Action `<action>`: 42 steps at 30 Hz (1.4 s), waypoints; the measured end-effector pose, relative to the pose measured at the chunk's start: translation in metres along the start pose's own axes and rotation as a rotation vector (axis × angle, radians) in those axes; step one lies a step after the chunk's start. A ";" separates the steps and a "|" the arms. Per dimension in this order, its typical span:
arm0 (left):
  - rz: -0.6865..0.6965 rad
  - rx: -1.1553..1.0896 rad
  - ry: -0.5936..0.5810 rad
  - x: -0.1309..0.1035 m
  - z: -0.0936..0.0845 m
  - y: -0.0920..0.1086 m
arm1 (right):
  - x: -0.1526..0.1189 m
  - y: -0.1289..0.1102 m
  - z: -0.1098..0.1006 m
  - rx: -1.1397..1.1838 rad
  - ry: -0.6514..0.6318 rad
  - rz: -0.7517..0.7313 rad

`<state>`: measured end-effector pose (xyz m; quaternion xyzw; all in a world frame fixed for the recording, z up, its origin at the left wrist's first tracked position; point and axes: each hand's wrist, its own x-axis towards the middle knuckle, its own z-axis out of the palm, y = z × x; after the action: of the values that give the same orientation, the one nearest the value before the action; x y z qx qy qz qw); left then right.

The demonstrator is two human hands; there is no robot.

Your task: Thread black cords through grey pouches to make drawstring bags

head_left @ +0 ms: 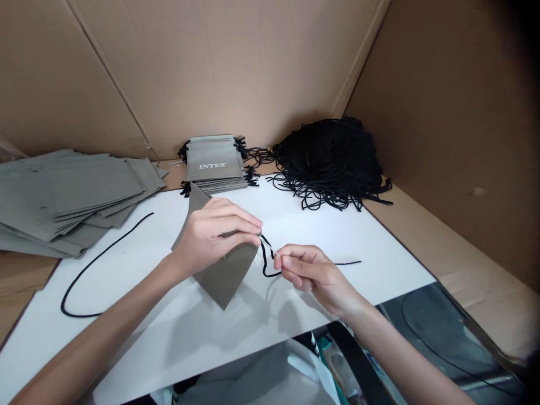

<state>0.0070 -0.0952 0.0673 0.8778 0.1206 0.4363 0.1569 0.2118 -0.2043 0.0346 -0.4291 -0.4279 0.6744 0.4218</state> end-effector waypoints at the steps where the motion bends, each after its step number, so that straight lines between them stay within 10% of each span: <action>1: 0.009 0.017 -0.009 -0.001 0.002 -0.001 | -0.002 0.000 0.002 -0.065 0.030 -0.036; 8: -0.006 -0.104 -0.112 -0.009 0.020 0.006 | -0.010 0.001 0.017 -0.863 0.304 -0.336; 20: -0.137 0.050 -0.162 -0.008 0.009 -0.004 | -0.035 0.001 -0.003 -0.976 0.363 -0.140; 42: -0.102 -0.107 -0.251 -0.013 0.041 0.022 | -0.036 0.026 0.006 -0.963 0.500 -0.314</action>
<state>0.0343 -0.1274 0.0429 0.9086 0.1213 0.3202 0.2392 0.2104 -0.2469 0.0193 -0.6511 -0.6330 0.2101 0.3623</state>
